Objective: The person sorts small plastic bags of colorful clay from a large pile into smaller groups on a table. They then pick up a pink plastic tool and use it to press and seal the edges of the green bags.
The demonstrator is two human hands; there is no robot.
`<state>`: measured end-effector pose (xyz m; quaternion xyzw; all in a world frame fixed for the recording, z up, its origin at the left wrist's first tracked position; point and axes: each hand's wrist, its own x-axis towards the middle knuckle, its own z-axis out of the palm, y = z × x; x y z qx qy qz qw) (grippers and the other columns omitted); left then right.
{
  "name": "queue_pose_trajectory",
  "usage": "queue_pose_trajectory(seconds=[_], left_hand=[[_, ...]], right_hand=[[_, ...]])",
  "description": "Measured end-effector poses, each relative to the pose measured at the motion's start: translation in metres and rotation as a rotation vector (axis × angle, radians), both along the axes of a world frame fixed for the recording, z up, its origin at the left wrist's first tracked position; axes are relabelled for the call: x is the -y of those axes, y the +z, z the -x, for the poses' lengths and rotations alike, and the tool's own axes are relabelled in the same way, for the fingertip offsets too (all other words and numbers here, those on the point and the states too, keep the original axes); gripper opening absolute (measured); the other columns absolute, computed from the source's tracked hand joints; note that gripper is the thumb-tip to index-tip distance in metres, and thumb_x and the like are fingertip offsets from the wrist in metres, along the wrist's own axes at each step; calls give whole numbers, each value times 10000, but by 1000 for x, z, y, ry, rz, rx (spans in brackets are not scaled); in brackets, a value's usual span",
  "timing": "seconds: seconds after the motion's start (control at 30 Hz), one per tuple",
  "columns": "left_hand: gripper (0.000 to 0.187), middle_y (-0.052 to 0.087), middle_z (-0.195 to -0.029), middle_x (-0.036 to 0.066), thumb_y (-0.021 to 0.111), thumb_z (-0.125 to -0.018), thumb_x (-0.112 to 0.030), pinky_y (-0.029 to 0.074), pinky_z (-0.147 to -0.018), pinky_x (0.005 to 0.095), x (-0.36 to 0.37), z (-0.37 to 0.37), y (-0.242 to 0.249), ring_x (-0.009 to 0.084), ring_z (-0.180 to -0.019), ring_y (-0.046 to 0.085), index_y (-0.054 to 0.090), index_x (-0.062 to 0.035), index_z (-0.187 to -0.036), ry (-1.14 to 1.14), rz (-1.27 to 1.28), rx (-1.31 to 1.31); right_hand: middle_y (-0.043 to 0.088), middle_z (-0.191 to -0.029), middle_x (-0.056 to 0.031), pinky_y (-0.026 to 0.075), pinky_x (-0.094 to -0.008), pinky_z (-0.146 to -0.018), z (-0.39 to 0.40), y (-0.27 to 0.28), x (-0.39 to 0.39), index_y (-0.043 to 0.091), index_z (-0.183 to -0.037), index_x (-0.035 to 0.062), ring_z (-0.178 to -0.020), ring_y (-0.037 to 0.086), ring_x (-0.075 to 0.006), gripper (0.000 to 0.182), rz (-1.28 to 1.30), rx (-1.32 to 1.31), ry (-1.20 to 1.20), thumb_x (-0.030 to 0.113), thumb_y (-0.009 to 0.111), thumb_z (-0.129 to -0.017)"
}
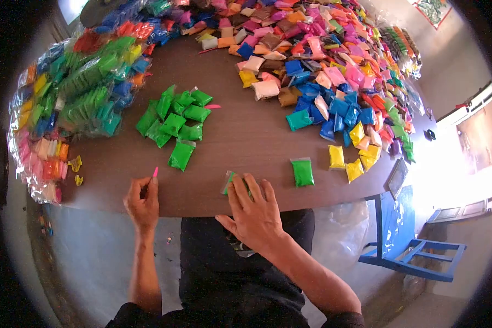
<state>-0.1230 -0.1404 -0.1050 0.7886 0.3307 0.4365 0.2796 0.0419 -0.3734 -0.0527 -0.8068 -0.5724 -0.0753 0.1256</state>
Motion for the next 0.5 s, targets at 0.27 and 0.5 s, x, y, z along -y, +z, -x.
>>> queue_pose_trajectory(seconds=[0.27,0.5], left_hand=[[142,649,-721,38,779,-960,-117,468,-598,285,1,1,-2,103,-641,555,698,-10,-911,31,15,-12],[167,675,-754,33,774,-970,-163,489,-635,276,-2,6,5,79,-688,578,725,-9,-927,-4,124,4]], right_hand=[[604,-1351,-132,460,-502,-1018,-1,5,-8,675,-1256,-14,-1276,544,-332,628,30,36,23,446,789,-845],[602,-1381,-119,462,-499,-1019,-6,-2,4,652,-1320,48,-1309,549,-326,605,-142,-84,-10,344,828,-823]])
